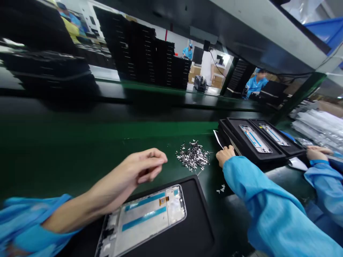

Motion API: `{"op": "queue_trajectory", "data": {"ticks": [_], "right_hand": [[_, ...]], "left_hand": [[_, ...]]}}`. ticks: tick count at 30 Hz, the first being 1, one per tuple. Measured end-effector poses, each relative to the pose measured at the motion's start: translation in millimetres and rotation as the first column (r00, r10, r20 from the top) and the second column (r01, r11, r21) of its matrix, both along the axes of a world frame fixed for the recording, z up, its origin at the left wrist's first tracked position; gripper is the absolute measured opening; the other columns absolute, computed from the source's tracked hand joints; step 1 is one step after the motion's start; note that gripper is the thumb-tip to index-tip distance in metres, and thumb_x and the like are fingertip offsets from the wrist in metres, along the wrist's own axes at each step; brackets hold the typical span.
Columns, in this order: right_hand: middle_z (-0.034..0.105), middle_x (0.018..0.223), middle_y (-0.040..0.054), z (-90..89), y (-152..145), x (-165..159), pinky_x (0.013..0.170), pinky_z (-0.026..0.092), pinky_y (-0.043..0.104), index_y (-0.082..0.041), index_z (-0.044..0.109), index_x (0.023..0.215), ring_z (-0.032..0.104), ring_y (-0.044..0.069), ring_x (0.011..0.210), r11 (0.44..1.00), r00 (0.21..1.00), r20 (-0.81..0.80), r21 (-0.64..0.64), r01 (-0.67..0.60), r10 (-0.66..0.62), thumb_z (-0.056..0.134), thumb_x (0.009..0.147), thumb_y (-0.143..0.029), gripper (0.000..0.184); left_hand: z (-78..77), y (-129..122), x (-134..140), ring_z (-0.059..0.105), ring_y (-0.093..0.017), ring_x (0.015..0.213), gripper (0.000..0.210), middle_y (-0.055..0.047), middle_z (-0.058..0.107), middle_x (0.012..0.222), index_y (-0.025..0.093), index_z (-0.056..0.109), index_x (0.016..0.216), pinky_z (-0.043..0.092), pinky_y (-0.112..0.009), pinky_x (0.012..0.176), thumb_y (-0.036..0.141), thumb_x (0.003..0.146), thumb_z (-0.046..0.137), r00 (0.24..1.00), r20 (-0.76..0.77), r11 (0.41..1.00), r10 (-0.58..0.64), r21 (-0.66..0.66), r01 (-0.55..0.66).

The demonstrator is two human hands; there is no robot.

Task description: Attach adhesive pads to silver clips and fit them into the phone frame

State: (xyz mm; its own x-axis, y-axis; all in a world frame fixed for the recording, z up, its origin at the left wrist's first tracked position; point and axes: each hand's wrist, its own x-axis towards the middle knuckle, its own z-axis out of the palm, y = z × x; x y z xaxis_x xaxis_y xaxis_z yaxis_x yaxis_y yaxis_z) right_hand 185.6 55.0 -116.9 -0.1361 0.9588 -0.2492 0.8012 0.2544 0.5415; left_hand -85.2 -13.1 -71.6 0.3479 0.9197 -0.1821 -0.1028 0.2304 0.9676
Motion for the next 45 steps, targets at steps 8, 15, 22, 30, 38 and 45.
{"op": "queue_trajectory", "data": {"ticks": [8,15,22,30,38,45], "right_hand": [[0.055,0.101,0.0049,15.4,5.5,-5.8,0.079,0.044,0.038,-0.014,0.053,0.1,0.054,0.016,0.09,0.973,0.884,-0.424,0.026,0.231,-0.199,0.05,0.083,-0.035,0.027],[0.056,0.078,0.0009,68.7,-66.0,9.3,0.059,0.042,0.026,-0.017,0.047,0.076,0.051,0.01,0.06,0.893,0.392,-0.916,0.243,0.38,0.082,0.034,0.088,-0.042,0.03],[0.062,0.079,0.0006,10.6,-146.4,53.9,0.062,0.047,0.025,-0.02,0.049,0.088,0.058,0.012,0.059,0.882,0.106,-0.991,0.126,0.455,0.087,0.043,0.085,-0.035,0.017],[0.064,0.09,-0.0052,-22.1,-175.1,61.6,0.068,0.049,0.012,-0.028,0.057,0.086,0.062,0.01,0.08,0.882,0.212,-0.974,0.172,0.438,0.085,0.051,0.081,-0.031,0.008],[0.059,0.093,0.001,-25.0,-171.5,56.2,0.062,0.05,0.018,-0.029,0.046,0.107,0.059,0.014,0.085,0.949,0.39,-0.903,0.263,0.174,0.179,0.04,0.084,-0.02,0.026],[0.056,0.079,0.0051,-38.0,-137.2,16.8,0.053,0.047,0.021,-0.017,0.046,0.1,0.056,0.012,0.062,0.96,0.488,-0.837,0.279,-0.006,0.246,0.037,0.079,-0.009,0.024]], "left_hand": [[-5.6,20.2,20.8,0.027,-0.007,0.044,0.019,0.004,0.042,0.056,0.014,0.044,0.081,0.023,-0.021,0.046,0.03,0.084,0.034,0.986,-0.082,0.989,-0.144,0.029,0.147],[-1.9,36.3,77.2,0.042,-0.009,0.051,0.02,0.003,0.046,0.059,0.012,0.05,0.071,0.035,-0.022,0.05,0.023,0.087,0.045,0.883,-0.355,0.897,-0.307,0.201,0.393],[-47.7,31.9,141.8,0.053,-0.012,0.065,0.014,-0.002,0.055,0.078,0.012,0.055,0.089,0.046,-0.029,0.062,0.026,0.085,0.051,0.625,-0.582,0.672,-0.521,0.172,0.72],[-48.9,36.5,129.1,0.053,-0.019,0.092,0.047,-0.005,0.059,0.101,0.016,0.055,0.106,0.039,-0.028,0.079,-0.005,0.069,0.035,0.526,-0.581,0.591,-0.62,0.094,0.801],[-67.8,31.3,108.3,0.041,-0.024,0.083,0.009,-0.006,0.049,0.087,0.017,0.052,0.075,0.029,-0.039,0.08,0.018,0.081,0.045,0.458,-0.857,0.41,-0.237,0.339,0.847],[-70.1,24.5,108.3,0.044,-0.024,0.099,0.023,-0.008,0.051,0.1,0.015,0.049,0.086,0.021,-0.04,0.098,0.0,0.074,0.037,0.391,-0.873,0.351,-0.291,0.283,0.893]]}}
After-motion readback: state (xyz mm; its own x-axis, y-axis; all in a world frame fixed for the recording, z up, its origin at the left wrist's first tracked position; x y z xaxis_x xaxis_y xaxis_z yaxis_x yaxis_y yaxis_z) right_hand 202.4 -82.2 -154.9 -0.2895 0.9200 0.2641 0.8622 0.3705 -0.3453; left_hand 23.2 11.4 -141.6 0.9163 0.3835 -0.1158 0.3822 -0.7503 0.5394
